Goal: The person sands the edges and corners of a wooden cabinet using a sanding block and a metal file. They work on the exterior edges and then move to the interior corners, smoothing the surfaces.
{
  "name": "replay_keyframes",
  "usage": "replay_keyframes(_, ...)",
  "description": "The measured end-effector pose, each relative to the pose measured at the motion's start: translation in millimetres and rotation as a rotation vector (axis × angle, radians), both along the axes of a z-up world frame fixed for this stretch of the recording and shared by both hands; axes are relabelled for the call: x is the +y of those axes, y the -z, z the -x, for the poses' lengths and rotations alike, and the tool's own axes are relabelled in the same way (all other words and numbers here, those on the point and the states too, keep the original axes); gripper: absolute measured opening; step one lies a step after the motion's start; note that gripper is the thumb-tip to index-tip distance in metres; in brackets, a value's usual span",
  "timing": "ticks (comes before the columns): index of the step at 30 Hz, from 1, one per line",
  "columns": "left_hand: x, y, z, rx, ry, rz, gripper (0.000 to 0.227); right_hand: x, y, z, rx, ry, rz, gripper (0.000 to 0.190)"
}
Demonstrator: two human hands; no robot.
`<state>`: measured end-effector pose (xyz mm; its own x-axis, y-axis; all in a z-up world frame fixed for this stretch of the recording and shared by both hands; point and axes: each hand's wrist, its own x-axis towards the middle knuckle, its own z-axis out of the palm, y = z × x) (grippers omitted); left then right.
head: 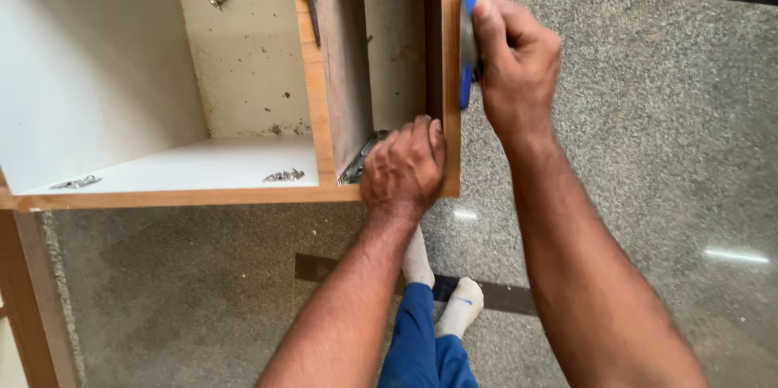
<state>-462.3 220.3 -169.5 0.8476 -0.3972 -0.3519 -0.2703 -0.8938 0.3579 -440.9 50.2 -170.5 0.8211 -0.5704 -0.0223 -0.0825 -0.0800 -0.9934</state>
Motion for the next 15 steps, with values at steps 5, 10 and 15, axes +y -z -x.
replay_keyframes(5, -12.1, -17.3, 4.9, -0.181, -0.057, 0.220, 0.044, 0.0, -13.5, 65.9, 0.278, 0.167, -0.188, 0.041)
replay_keyframes(10, -37.4, -49.7, 25.4, 0.551, -0.631, 0.397, 0.059, 9.1, 7.7, 153.6, 0.261, 0.263, -0.448, 0.034)
replay_keyframes(15, -37.7, -74.5, 44.8, 0.456, -0.655, 0.534, 0.053, 28.4, 0.2, 175.4, 0.371, 0.178, -0.292, 0.028)
